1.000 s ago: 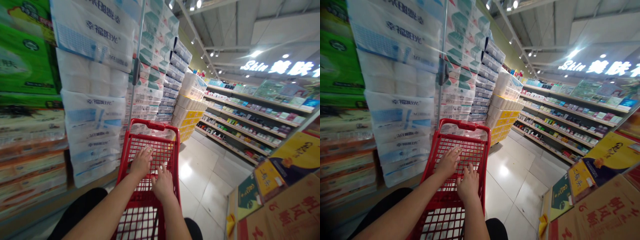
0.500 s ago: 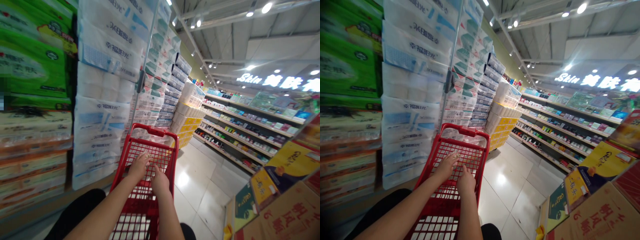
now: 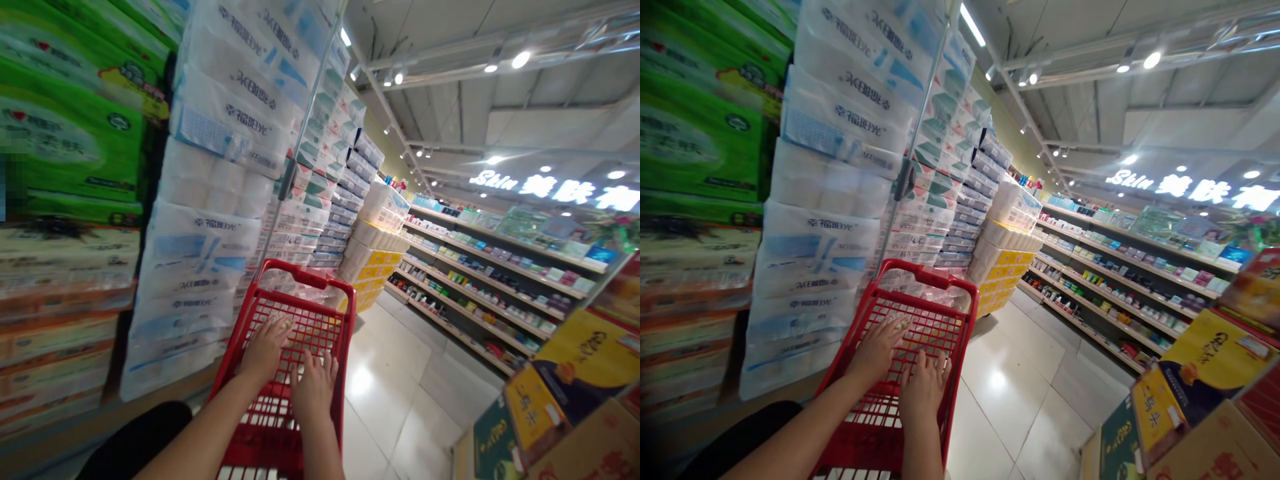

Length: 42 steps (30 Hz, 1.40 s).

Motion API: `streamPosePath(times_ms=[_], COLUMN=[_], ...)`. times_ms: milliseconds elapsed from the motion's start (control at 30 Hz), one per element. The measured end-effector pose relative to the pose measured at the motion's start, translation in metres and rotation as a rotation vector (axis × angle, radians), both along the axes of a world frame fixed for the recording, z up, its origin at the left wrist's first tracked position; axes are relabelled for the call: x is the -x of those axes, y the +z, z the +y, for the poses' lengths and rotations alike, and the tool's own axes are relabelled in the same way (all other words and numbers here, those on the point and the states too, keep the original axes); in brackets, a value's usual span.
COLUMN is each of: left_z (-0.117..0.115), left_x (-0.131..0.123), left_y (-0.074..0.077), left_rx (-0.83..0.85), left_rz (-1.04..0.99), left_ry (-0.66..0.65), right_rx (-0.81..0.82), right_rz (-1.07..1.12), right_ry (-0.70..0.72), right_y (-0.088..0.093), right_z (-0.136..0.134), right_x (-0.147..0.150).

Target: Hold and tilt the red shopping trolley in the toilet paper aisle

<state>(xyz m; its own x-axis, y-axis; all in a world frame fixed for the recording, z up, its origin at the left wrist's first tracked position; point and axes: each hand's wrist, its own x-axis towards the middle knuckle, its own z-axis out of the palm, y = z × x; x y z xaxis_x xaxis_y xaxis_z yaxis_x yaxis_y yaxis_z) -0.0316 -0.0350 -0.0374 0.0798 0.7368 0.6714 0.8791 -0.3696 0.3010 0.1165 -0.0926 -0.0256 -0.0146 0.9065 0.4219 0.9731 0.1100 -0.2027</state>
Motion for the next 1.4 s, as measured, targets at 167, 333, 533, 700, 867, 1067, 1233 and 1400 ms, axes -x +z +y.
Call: streamPosePath(times_ms=[167, 333, 533, 700, 867, 1067, 1233, 1400], left_z=[0.004, 0.008, 0.011, 0.009, 0.007, 0.006, 0.004, 0.005], left_x=[-0.012, -0.02, -0.032, -0.028, -0.025, -0.024, -0.027, -0.021], left_y=[0.0, 0.001, -0.006, -0.003, 0.002, 0.006, 0.002, 0.005], left_rx=[-0.015, 0.038, 0.089, 0.115, 0.123, 0.135, 0.126, 0.136], left_rz=[0.025, 0.085, 0.045, 0.09, 0.068, 0.039, 0.11, -0.003], left_ry=[-0.021, -0.169, -0.049, -0.133, -0.112, -0.068, -0.119, 0.024], right_rx=[0.047, 0.081, 0.097, 0.123, 0.078, 0.093, 0.131, 0.107], right_rz=[-0.005, 0.006, 0.026, 0.022, 0.046, 0.05, 0.054, 0.057], right_ry=[0.062, 0.032, 0.019, 0.002, 0.02, 0.046, 0.031, 0.02], right_y=[-0.003, -0.007, -0.004, -0.002, 0.0, -0.002, -0.004, -0.004], right_z=[0.015, 0.022, 0.025, 0.026, 0.023, 0.025, 0.027, 0.027], right_x=[-0.006, -0.006, -0.006, -0.008, -0.011, -0.015, -0.014, -0.014])
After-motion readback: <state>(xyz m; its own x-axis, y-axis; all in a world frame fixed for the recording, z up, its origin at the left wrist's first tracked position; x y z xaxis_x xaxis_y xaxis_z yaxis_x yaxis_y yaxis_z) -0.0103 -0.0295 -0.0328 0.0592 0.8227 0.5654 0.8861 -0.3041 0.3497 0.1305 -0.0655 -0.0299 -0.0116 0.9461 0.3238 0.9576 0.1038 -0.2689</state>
